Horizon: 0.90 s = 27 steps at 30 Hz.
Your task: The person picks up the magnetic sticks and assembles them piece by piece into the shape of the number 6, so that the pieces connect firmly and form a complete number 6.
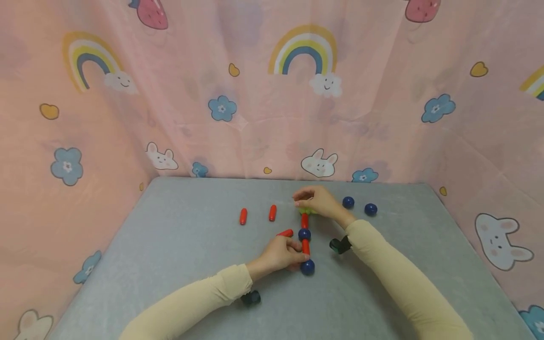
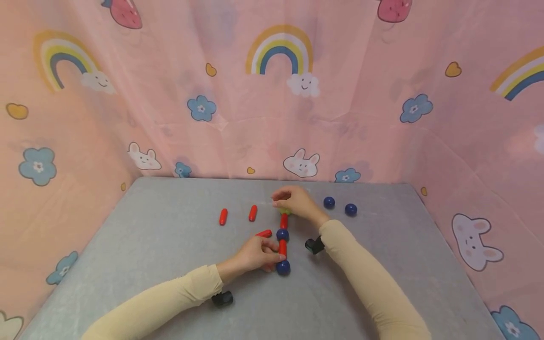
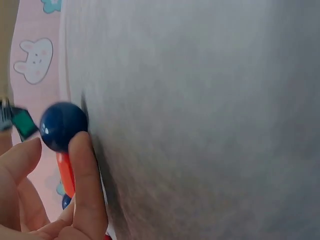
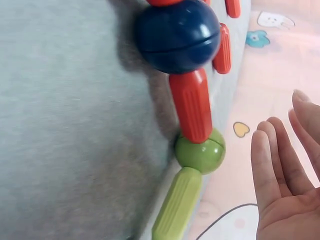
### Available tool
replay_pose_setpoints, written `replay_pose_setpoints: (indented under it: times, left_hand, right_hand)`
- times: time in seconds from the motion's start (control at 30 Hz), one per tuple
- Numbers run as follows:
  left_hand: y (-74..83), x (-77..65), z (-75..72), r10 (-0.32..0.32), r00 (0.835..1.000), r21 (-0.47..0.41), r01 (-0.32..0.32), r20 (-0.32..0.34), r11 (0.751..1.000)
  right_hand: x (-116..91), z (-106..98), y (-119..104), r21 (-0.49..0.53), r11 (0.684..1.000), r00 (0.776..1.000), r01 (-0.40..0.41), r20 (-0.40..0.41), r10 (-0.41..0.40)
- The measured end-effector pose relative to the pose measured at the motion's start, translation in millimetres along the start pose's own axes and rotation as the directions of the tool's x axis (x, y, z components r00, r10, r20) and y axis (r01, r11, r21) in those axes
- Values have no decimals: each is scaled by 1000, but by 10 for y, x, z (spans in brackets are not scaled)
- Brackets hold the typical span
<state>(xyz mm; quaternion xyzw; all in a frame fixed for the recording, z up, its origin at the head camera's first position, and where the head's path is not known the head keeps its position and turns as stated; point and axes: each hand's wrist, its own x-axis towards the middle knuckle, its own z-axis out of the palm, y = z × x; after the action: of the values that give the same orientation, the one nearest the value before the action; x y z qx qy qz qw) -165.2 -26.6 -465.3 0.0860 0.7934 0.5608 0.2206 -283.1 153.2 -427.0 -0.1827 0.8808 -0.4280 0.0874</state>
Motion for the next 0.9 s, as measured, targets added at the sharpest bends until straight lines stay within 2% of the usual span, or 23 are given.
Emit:
replay_pose_setpoints:
  times: [0.3, 0.53, 0.9]
  left_hand:
    - [-12, -188, 53, -32, 998, 10, 31, 54, 999]
    - [-30, -190, 72, -27, 998, 51, 24, 56, 998]
    - [-32, -174, 114, 35, 999, 175, -38, 21, 984]
  right_hand:
    - [217, 74, -43, 9, 1000, 997, -12, 78, 11]
    - [368, 224, -71, 36, 999, 982, 28, 186, -34]
    - [508, 377, -131, 60, 997, 970, 45, 234, -58]
